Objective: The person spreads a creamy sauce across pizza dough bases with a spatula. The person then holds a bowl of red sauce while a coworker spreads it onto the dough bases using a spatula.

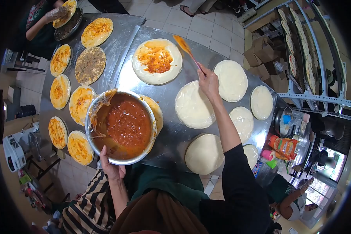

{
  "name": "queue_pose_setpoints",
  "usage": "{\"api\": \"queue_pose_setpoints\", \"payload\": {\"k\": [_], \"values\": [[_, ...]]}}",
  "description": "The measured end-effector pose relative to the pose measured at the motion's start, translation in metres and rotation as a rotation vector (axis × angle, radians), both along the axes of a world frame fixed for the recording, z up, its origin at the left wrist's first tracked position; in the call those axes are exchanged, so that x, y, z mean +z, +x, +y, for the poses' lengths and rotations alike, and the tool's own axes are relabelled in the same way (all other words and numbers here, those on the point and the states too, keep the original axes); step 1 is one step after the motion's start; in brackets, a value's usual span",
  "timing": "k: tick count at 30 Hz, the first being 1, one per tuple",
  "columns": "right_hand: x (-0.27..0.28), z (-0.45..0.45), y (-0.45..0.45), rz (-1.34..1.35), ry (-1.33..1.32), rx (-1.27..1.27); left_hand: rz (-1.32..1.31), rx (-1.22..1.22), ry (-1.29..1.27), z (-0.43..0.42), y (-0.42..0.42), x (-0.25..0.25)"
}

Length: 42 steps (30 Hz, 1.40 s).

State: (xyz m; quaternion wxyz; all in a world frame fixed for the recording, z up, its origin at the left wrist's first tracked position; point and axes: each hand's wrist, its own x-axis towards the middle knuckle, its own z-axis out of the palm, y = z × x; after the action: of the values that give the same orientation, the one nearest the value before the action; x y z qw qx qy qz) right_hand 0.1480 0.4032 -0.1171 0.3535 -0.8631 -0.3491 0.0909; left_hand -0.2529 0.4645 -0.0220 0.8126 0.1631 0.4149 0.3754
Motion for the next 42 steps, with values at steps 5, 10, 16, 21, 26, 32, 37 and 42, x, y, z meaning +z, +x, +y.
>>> {"api": "queue_pose_setpoints", "payload": {"k": [5, 10, 16, 21, 26, 32, 37, 42], "values": [[0.019, 0.025, -0.001, 0.955, -0.005, 0.112, 0.025, -0.011, -0.010, -0.014, -0.001, -0.001], [0.013, -0.023, 0.020, 0.901, 0.020, -0.061, 0.059, -0.007, -0.003, -0.021, -0.003, 0.001], [-0.012, -0.006, -0.012, 0.551, 0.128, 0.205, 0.069, -0.018, -0.035, -0.022, 0.000, 0.000], [0.005, -0.026, 0.003, 0.843, 0.039, -0.091, 0.077, -0.033, -0.012, -0.022, -0.002, 0.004], [0.001, -0.017, 0.020, 0.193, 0.018, 0.087, 0.022, -0.047, -0.028, -0.022, -0.002, -0.002], [0.017, -0.057, -0.010, -0.433, -0.289, 0.141, 0.025, -0.031, -0.043, -0.019, -0.002, 0.001], [0.042, -0.055, 0.002, -0.379, -0.282, 0.066, 0.036, -0.045, -0.038, -0.017, -0.010, -0.006], [0.016, -0.019, 0.006, -0.460, -0.225, 0.146, 0.017, -0.061, -0.034, -0.014, -0.011, -0.005]]}}
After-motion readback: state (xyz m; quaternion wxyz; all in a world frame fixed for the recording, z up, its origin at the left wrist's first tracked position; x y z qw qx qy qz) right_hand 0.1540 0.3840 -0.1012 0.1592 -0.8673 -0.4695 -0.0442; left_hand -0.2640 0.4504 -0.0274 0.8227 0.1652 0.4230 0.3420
